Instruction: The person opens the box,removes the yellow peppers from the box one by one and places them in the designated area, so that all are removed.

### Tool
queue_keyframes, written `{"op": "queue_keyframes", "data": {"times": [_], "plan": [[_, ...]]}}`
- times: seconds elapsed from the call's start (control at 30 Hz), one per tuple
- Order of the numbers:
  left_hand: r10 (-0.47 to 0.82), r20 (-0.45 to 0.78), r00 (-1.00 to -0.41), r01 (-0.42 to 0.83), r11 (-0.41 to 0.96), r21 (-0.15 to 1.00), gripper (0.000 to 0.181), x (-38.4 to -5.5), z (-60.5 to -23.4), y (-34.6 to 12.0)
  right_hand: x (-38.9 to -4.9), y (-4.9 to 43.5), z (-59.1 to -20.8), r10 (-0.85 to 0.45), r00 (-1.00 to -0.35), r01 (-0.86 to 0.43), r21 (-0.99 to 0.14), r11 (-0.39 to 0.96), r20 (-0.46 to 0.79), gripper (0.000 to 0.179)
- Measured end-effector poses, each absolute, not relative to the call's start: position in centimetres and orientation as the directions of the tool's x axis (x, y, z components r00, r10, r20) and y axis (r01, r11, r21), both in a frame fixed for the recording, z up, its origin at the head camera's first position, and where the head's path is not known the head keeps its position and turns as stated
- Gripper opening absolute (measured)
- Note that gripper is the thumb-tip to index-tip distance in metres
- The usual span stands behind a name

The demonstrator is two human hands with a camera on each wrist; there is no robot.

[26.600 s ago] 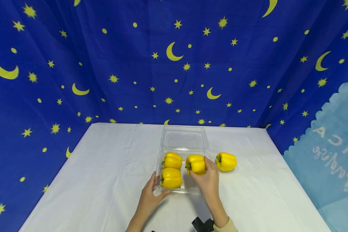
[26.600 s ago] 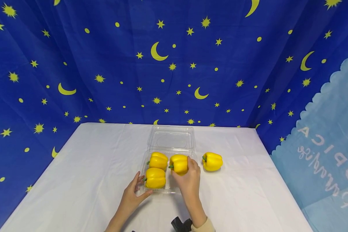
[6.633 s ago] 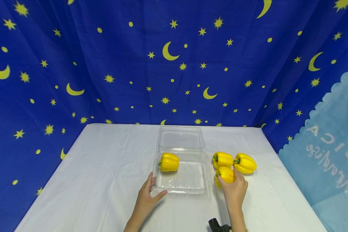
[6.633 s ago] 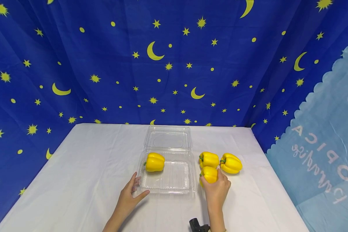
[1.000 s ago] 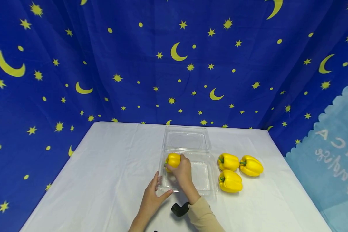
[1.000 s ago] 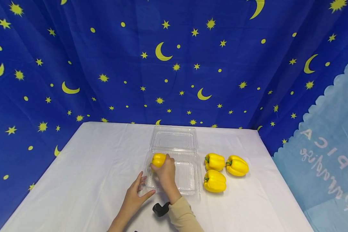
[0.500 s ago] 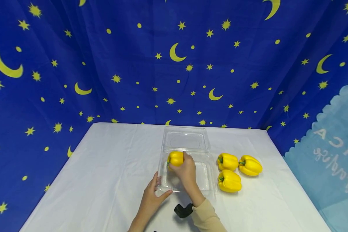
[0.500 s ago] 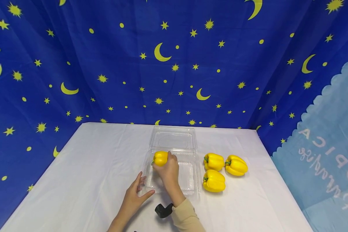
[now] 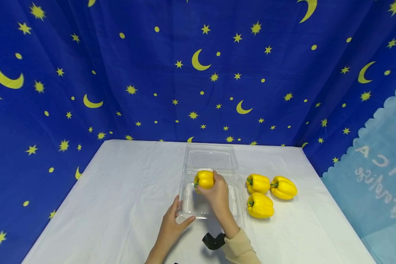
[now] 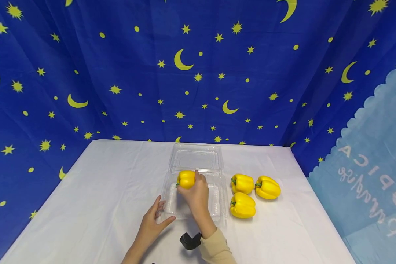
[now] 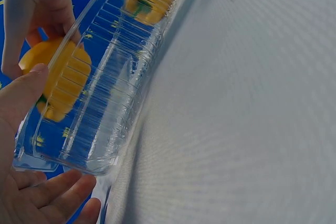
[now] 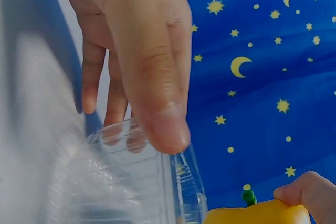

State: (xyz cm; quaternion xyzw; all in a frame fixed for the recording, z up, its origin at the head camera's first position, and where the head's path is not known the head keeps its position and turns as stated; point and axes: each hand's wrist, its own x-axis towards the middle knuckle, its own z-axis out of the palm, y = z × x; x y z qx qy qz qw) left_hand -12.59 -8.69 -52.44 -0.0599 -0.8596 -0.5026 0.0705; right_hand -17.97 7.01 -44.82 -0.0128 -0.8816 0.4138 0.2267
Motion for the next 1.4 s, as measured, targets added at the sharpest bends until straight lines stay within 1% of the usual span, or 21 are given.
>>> {"op": "queue_keyframes", "data": {"times": [0.23,0.53,0.77,1.07,1.4], "plan": [[0.034,0.184,-0.982,0.178,0.475,0.862,0.090,-12.4,-52.2,-8.7,-17.5,7.6,-44.4,0.226,-0.899,-0.147,-0.745,0.651,0.374,0.072],[0.032,0.187,-0.982,0.178,0.494,0.851,0.090,-12.3,-52.3,-8.8,-17.0,8.5,-44.4,0.251,-0.904,-0.112,-0.758,0.642,0.346,0.072],[0.027,0.193,-0.981,0.181,0.497,0.849,0.090,-12.3,-52.2,-8.8,-16.7,9.2,-44.2,0.259,-0.894,-0.113,-0.745,0.658,0.365,0.072],[0.022,0.160,-0.987,0.150,0.490,0.858,0.092,-12.4,-52.2,-8.8,-16.3,10.1,-43.6,0.272,-0.907,-0.071,-0.754,0.653,0.322,0.072],[0.024,0.173,-0.985,0.162,0.495,0.854,0.092,-12.4,-52.3,-8.7,-16.0,11.4,-43.3,0.309,-0.901,-0.032,-0.756,0.654,0.305,0.074]]}}
